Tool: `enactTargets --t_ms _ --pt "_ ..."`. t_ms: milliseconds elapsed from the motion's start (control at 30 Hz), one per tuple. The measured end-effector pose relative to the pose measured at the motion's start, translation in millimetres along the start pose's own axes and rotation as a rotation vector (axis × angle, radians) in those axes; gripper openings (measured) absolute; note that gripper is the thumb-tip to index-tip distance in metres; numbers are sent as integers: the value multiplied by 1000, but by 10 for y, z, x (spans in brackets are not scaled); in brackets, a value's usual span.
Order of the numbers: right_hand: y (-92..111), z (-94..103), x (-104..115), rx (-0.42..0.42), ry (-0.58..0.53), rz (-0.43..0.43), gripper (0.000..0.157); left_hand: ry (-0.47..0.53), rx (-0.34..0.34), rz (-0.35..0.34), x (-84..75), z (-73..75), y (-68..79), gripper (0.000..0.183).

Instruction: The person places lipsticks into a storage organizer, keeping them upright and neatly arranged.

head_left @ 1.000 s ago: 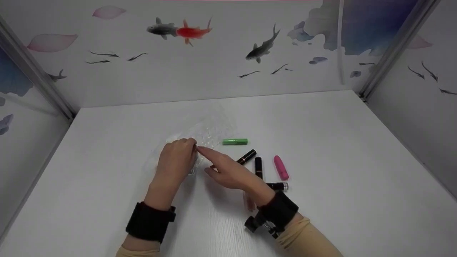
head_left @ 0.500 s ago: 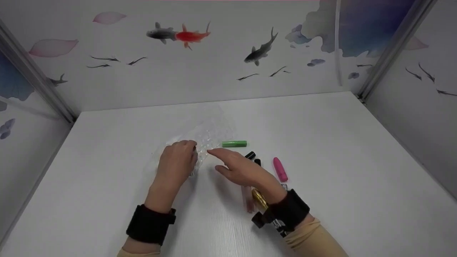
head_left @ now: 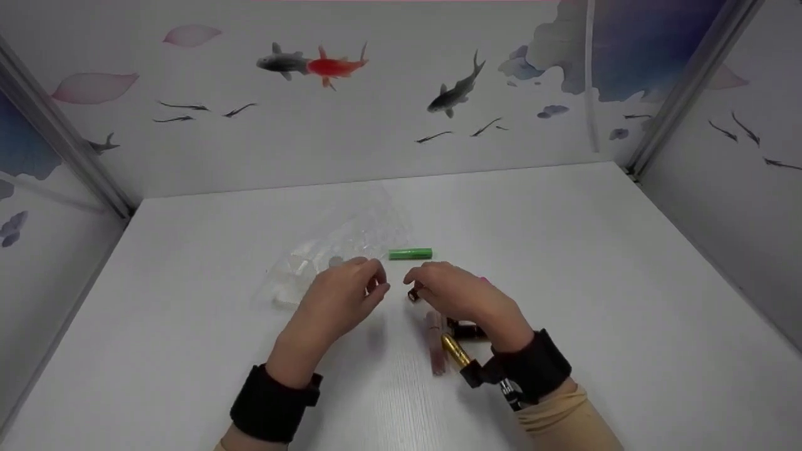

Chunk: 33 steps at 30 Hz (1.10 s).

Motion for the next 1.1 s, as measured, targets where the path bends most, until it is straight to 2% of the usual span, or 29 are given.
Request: enactTargets --t_ms 100,167,400,600,733,900,1100 --pt "28 35 -54 8 32 2 25 71 134 -33 -122 -122 9 7" --pt "48 55 -73 16 45 11 21 92 189 -56 -193 -187 17 8" --pt "60 -24 -147 101 81 -44 21 126 305 -136 -383 -408 55 12" --pt "39 -103 -179 143 80 -81 20 132 463 -174 -506 -633 120 15" --pt "17 -154 -193 162 70 -82 23 133 560 -173 -542 -723 167 13" --pt "-9 -212 -215 169 60 -70 25 172 612 -166 -566 -788 188 10" --pt "-33 -259 -238 171 70 -87 18 192 607 -125 -541 -814 184 9"
Point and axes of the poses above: each hand's wrist, its own y-axis away from the middle knuckle, its own z-axis out of the back of the hand, x = y × z, the point moved 7 cm from there along -y, towards the middle knuckle, and after that the axes turned 1 degree about -z, right-handed, at the moved point
